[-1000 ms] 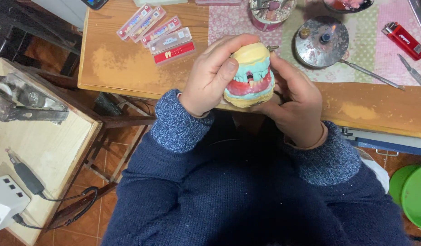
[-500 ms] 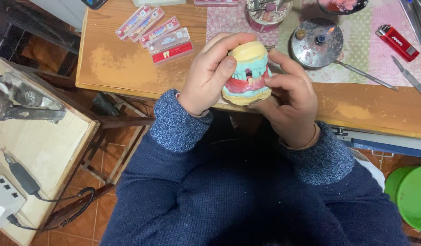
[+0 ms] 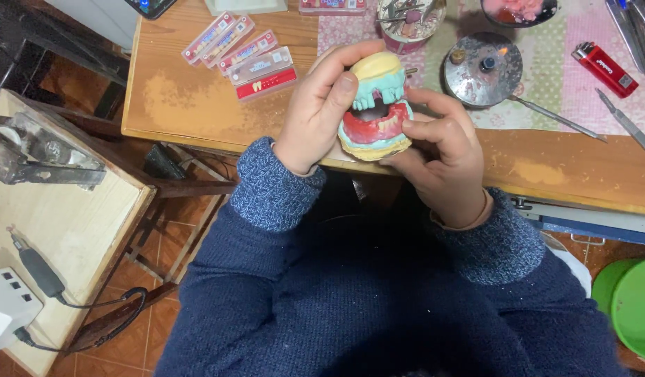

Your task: The person walks to a cluttered table and sits down to work on a dental model. They use a metal tool to scrape and shape the pink material on the model's teeth, occasionally dipping the tool into a small container and using a spray bottle to apply liquid to the model.

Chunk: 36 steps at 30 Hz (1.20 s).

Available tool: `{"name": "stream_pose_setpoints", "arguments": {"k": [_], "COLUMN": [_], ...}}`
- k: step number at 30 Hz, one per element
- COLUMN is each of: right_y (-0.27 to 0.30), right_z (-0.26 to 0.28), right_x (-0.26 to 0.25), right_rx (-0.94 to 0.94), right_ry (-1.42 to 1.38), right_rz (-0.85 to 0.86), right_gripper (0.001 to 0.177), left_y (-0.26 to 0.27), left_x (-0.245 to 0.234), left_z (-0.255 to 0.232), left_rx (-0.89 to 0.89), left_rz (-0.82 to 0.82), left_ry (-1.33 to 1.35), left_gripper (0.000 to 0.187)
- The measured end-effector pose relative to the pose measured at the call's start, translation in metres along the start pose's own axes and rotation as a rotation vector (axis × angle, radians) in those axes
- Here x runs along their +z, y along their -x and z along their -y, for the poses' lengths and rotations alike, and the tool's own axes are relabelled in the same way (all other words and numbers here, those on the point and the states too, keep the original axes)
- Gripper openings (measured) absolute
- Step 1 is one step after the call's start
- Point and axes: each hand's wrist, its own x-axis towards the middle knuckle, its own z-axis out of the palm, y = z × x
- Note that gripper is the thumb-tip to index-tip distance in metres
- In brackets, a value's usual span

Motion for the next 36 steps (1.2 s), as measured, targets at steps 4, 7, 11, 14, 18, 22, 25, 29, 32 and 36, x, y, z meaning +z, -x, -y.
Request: {"name": "stream_pose_setpoints", "arguments": {"k": [4,7,11,14,18,22,25,29,32,36], "right_y": [0.002,0.001,0.0,0.0,-0.004,0.016,0.035,0.033,0.051,0.043], "right_z": [0.001,0.002,0.004,0.007,0.017,0.007,-0.004,0.006,-0.007,0.011], "right_x": [0.002,0.001,0.001,0.002,-0.012,-0.05,-0.093,-0.137,-0.158,-0.159], "right_rx": [0.055,0.105,0.144,0.129,0.081,0.031,0.058,-0.002,0.028,0.048], "right_ry": [-0.034,-0.017,0.049,0.058,0.234,0.484,0.687,1.034,1.082,1.177], "right_rz": [-0.011,-0.027,-0.049,-0.057,-0.074,-0.147,-0.241,-0.131,-0.027,0.147], "right_gripper": [0.041,0.038,0.036,0.035,0.04,0.031,0.015,0.015,0.012,0.011], "left_y": [0.0,-0.002,-0.004,-0.005,-0.004,-0.002,-0.002,0.001,0.007,0.006], "left_x": [0.005,0.007,0.008,0.007,0.008,0.006,0.008,0.006,0.006,0.007], "left_z": [0.008,0.01,0.01,0.008,0.01,0.007,0.005,0.006,0.02,0.026], "left_rx": [-0.07,-0.1,-0.138,-0.147,-0.142,-0.116,-0.091,-0.064,-0.19,-0.146], "left_rz": [-0.042,-0.068,-0.106,-0.107,-0.077,-0.033,0.013,-0.047,-0.097,-0.133], "left_ry": [0.203,0.303,0.367,0.335,0.432,0.355,0.345,0.236,0.311,0.374], "left_gripper": [0.048,0.047,0.049,0.05,0.047,0.053,0.06,0.063,0.063,0.054]}}
